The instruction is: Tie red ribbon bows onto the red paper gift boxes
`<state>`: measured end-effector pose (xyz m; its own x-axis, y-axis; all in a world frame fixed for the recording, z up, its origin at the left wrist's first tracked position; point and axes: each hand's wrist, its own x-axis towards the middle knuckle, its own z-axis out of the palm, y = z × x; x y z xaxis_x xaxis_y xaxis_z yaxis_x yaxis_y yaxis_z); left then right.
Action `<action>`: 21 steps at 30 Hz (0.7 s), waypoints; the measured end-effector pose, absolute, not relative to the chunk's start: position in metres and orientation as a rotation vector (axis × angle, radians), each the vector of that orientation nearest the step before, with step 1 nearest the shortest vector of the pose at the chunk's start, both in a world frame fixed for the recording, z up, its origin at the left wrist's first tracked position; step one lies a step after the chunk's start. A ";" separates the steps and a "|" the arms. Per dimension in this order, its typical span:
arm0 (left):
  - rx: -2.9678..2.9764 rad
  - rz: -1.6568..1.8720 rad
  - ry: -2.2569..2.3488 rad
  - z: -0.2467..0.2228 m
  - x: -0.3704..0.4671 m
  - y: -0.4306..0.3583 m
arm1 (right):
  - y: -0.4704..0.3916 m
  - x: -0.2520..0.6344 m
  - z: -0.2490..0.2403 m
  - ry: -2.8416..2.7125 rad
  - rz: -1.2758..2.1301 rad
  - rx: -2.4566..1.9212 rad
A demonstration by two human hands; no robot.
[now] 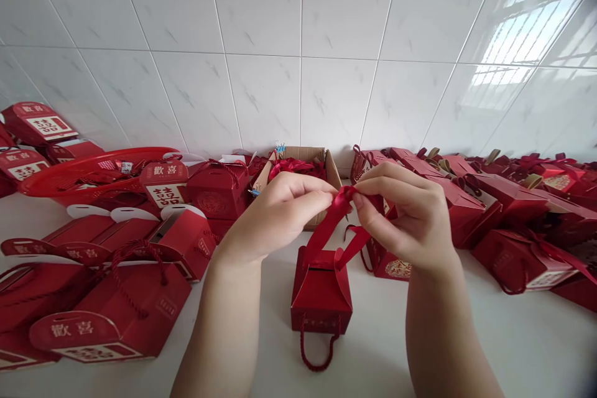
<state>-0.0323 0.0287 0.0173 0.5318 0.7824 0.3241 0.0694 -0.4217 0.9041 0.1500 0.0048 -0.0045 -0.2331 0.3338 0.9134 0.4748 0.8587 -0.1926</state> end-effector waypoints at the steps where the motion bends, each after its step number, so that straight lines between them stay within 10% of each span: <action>1: 1.866 0.941 0.699 0.018 -0.032 0.028 | 0.005 0.150 -0.004 -1.836 -0.153 -0.606; 21: 2.069 1.390 0.858 0.016 -0.029 0.021 | 0.006 0.143 -0.004 -1.701 -0.054 -0.587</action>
<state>-0.0290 0.0214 0.0163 0.2803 0.7344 0.6182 0.2240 -0.6763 0.7018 0.1428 0.0055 -0.0036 -0.0969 0.3485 0.9323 0.4073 0.8685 -0.2823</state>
